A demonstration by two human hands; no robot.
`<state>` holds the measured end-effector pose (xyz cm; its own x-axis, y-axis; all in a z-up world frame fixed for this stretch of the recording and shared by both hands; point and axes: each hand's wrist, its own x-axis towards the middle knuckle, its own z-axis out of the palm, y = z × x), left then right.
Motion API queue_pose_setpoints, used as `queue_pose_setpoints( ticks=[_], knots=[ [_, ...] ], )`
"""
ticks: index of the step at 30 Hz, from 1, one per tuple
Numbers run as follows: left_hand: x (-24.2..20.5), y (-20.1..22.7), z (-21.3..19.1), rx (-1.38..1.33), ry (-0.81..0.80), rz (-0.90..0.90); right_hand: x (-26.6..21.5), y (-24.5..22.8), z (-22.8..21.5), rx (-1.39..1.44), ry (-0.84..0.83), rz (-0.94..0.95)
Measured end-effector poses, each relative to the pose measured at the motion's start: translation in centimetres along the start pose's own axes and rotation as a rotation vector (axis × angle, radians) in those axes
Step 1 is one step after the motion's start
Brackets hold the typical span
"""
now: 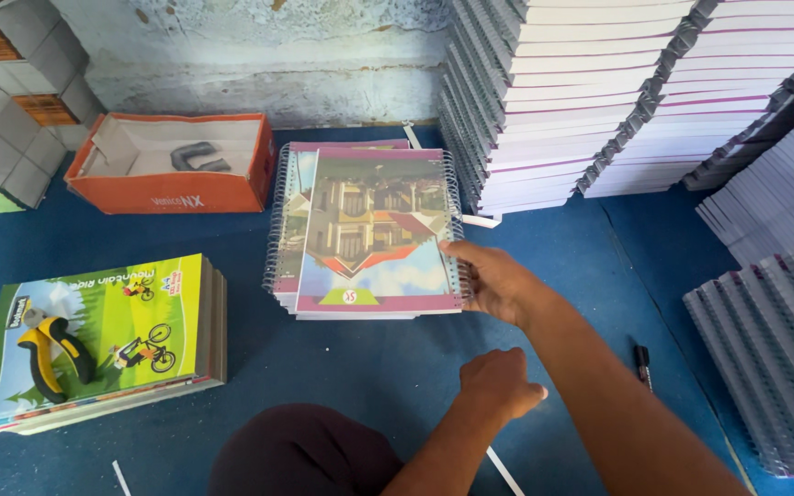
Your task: The person sits on the floor and repeatedly picks up spiral-bound notebooks, writes on the back cover with a black marker, and places them into a separate stack. The person handles the notebooks one at a time throughout the clip.
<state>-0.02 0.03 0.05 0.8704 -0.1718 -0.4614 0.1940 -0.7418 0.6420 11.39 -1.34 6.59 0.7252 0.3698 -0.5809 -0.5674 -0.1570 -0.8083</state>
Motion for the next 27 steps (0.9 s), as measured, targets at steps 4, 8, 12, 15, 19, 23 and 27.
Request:
queue_pose_setpoints(
  ticks=[4, 8, 12, 15, 19, 23, 27],
  knots=[
    [0.3, -0.2, 0.5, 0.008, 0.031, 0.044, 0.0, 0.1, 0.5, 0.036, -0.065, -0.063],
    [0.4, -0.3, 0.5, 0.009, 0.02, 0.067, 0.7, 0.4, 0.8, 0.004, -0.083, -0.08],
    [-0.1, -0.1, 0.1, -0.042, 0.011, 0.125, 1.5, 0.5, 0.6, 0.004, -0.093, -0.079],
    [-0.4, 0.2, -0.3, -0.065, -0.028, 0.116, 1.7, 0.7, 0.3, 0.1, -0.109, 0.007],
    [-0.2, 0.2, 0.0, -0.047, -0.05, 0.124, 1.6, 1.1, 0.0, 0.184, -0.095, 0.013],
    [0.3, -0.3, 0.7, -0.024, -0.003, 0.173, 1.3, 0.7, -0.6, 0.173, -0.122, -0.01],
    [0.7, -0.6, 1.0, -0.011, -0.025, 0.141, 0.5, 0.1, -1.5, 0.148, -0.181, -0.032]
  ],
)
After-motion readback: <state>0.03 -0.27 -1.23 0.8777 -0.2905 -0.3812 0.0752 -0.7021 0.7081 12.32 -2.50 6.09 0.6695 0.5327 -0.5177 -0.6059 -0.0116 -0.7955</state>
